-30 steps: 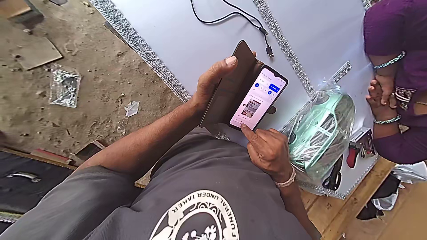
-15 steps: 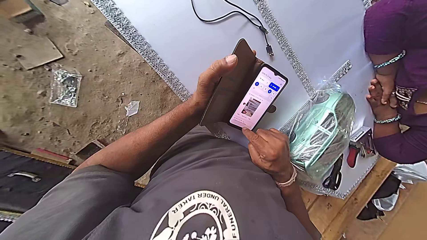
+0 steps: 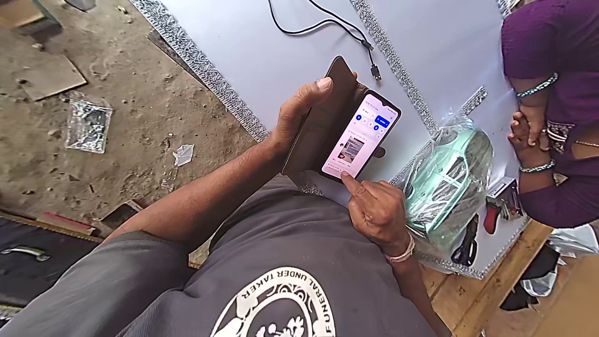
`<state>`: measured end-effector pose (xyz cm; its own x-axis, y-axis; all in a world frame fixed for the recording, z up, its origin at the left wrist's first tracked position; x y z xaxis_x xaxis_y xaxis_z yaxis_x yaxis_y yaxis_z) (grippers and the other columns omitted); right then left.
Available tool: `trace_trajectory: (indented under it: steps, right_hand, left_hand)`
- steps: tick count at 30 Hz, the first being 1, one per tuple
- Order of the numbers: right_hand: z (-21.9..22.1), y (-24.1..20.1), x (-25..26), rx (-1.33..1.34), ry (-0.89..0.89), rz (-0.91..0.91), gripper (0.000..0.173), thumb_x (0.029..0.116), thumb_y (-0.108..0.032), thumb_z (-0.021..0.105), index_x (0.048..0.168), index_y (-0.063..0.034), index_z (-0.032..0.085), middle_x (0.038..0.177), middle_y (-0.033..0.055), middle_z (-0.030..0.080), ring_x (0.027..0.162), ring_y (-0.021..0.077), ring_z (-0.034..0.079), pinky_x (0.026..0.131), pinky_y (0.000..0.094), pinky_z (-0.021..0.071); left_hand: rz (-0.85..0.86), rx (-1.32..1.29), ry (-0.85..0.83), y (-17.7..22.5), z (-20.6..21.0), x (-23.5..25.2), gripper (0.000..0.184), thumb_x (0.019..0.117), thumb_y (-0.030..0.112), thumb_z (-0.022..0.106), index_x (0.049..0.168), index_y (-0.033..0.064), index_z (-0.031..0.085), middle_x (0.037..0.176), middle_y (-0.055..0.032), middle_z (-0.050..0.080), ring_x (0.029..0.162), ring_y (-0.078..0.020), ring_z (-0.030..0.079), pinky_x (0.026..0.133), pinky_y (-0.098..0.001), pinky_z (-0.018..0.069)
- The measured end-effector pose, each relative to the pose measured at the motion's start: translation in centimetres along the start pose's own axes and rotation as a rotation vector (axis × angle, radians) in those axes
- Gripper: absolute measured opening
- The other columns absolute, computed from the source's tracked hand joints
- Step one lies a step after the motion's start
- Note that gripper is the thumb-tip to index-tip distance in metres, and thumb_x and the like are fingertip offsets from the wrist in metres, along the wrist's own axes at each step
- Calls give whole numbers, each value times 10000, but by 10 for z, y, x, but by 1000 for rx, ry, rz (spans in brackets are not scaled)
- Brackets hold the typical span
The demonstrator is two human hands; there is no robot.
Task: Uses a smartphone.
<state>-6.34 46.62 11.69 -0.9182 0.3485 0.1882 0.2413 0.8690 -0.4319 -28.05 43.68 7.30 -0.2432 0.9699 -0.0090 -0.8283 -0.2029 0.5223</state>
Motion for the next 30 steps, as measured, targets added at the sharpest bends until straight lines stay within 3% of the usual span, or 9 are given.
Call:
trace_trajectory:
  steps: [5, 11, 22, 30]
  right_hand:
    - [2, 0, 2, 12, 19, 46, 390, 940, -87, 480, 1213, -29, 753, 592, 39, 619, 480, 160, 518, 467, 326, 379]
    - [2, -1, 4, 8, 65, 118, 370, 990, -140, 502, 1235, 33, 719, 627, 41, 668, 494, 134, 552, 480, 309, 431]
    - [0, 1, 11, -19, 153, 162, 316, 984, -126, 535, 1151, 23, 757, 681, 54, 706, 539, 129, 598, 509, 298, 462]
    - [3, 1, 10, 6, 118, 145, 326, 988, -130, 524, 1166, 2, 763, 661, 46, 687, 536, 137, 588, 502, 307, 449]
  left_hand:
    - [-4, 24, 21, 0, -2, -1, 439, 1046, 310, 352, 1350, 83, 574, 1198, -71, 712, 1095, -147, 692, 940, -342, 590]
    - [2, 68, 49, 0, -3, -1, 436, 1045, 317, 349, 1328, 88, 589, 1198, -74, 713, 1096, -150, 692, 940, -348, 590]
    - [-17, 32, 25, 0, -2, 0, 431, 1043, 317, 372, 1352, 95, 574, 1205, -67, 712, 1098, -146, 693, 932, -338, 595]
    - [-22, 16, 8, -1, -4, 0, 455, 1039, 337, 387, 1376, 84, 558, 1230, -83, 698, 1103, -160, 689, 931, -351, 594]
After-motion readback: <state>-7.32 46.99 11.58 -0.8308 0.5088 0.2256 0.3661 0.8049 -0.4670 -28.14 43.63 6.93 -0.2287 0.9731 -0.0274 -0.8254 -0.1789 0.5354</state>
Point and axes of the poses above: each hand's wrist, its own x-axis towards the middle knuckle, its own z-axis out of the palm, y = z × x, the point moved 3 cm from there along x, towards the middle knuckle
